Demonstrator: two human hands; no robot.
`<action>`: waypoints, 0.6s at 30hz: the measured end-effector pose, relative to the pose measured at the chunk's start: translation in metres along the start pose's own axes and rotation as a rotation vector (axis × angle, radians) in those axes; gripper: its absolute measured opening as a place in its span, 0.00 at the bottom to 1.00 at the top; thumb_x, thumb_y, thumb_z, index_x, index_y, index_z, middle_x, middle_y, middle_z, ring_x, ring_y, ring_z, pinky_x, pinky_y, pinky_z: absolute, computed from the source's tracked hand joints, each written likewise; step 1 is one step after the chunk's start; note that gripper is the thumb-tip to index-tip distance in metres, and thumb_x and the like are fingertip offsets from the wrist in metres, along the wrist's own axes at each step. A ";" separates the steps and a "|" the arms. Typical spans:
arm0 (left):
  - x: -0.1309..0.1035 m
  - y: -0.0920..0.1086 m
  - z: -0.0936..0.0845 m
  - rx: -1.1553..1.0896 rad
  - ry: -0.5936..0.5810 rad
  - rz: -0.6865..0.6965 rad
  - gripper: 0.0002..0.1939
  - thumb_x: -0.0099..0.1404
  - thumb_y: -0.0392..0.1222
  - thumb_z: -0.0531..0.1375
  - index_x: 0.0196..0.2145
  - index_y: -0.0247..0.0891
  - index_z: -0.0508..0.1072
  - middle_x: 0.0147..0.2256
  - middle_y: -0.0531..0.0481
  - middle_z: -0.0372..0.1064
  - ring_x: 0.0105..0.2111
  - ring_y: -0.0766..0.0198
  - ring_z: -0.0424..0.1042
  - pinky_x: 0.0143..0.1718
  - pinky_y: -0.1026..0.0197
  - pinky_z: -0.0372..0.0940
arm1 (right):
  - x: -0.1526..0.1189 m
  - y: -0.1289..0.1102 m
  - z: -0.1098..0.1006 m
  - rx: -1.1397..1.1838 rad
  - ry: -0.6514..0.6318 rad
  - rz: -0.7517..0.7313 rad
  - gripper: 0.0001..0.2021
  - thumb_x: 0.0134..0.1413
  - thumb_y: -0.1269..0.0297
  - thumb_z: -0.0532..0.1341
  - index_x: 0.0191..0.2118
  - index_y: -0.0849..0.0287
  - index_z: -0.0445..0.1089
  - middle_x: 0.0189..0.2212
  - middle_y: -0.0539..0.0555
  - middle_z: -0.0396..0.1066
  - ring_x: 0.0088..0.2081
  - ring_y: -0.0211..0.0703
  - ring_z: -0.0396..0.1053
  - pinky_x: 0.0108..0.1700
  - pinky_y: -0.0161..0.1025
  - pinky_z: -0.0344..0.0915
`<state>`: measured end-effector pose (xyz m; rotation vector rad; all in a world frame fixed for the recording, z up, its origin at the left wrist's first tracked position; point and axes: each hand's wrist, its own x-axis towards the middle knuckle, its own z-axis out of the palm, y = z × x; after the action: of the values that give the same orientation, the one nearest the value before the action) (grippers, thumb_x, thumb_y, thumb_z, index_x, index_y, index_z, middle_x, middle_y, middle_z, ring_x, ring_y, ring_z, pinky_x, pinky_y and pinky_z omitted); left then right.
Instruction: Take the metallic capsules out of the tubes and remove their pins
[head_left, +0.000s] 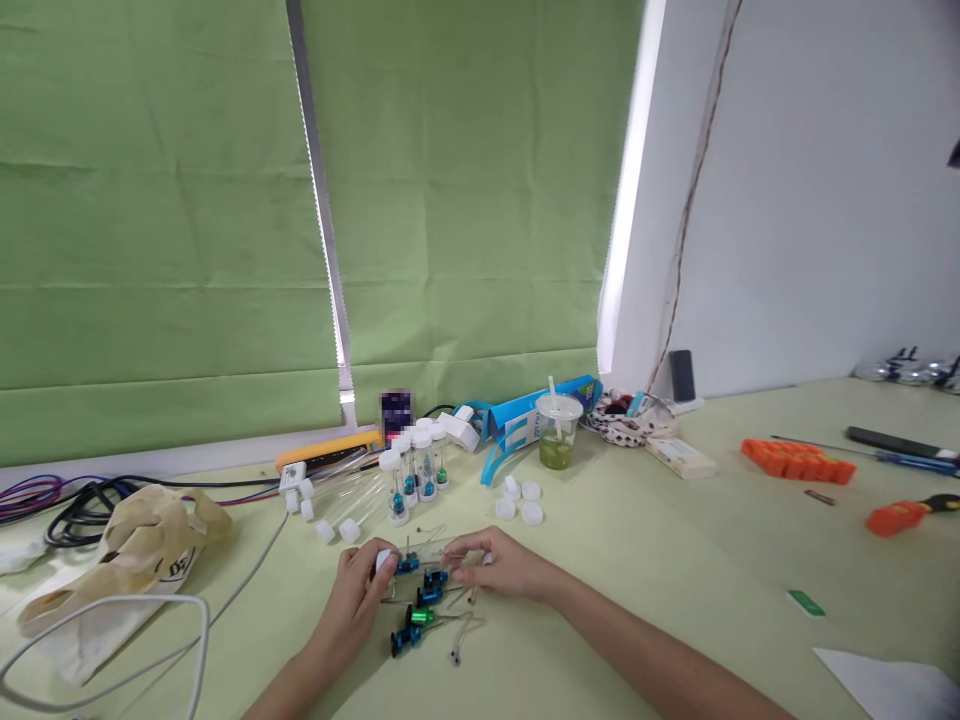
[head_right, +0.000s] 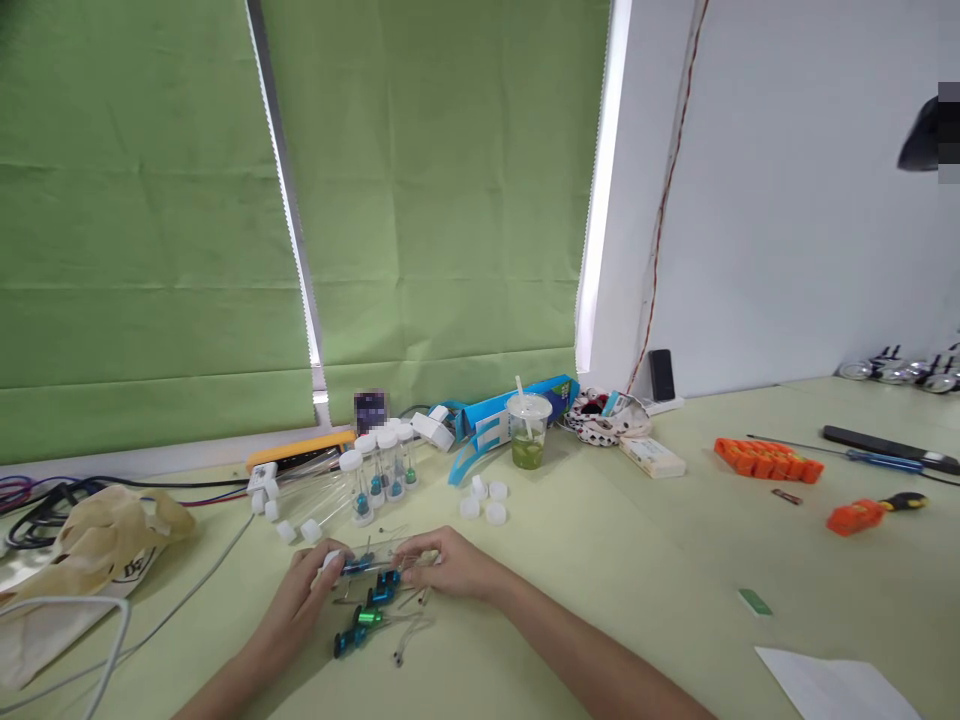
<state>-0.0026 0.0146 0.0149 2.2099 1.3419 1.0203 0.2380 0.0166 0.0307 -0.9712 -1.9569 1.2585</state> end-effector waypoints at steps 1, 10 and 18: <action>0.001 -0.001 0.000 0.006 0.001 -0.005 0.18 0.65 0.50 0.43 0.33 0.40 0.69 0.30 0.49 0.68 0.33 0.60 0.63 0.37 0.59 0.60 | 0.000 0.003 -0.001 0.002 0.020 0.018 0.18 0.46 0.54 0.61 0.42 0.58 0.72 0.37 0.53 0.70 0.32 0.38 0.65 0.28 0.29 0.58; 0.007 -0.017 -0.007 0.015 0.057 -0.055 0.18 0.65 0.50 0.43 0.30 0.40 0.67 0.28 0.51 0.67 0.30 0.61 0.64 0.35 0.60 0.59 | 0.004 0.022 -0.010 0.080 0.159 0.041 0.17 0.37 0.53 0.66 0.28 0.64 0.72 0.23 0.53 0.71 0.24 0.36 0.64 0.28 0.33 0.59; 0.014 -0.042 -0.021 -0.175 0.267 -0.159 0.16 0.63 0.50 0.44 0.25 0.39 0.63 0.21 0.55 0.56 0.24 0.64 0.58 0.27 0.64 0.54 | 0.003 0.025 -0.015 0.061 0.225 0.028 0.13 0.40 0.57 0.65 0.25 0.64 0.71 0.23 0.53 0.72 0.26 0.36 0.66 0.31 0.33 0.60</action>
<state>-0.0399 0.0456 0.0087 1.8577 1.4501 1.3520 0.2547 0.0330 0.0136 -1.0633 -1.7287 1.1626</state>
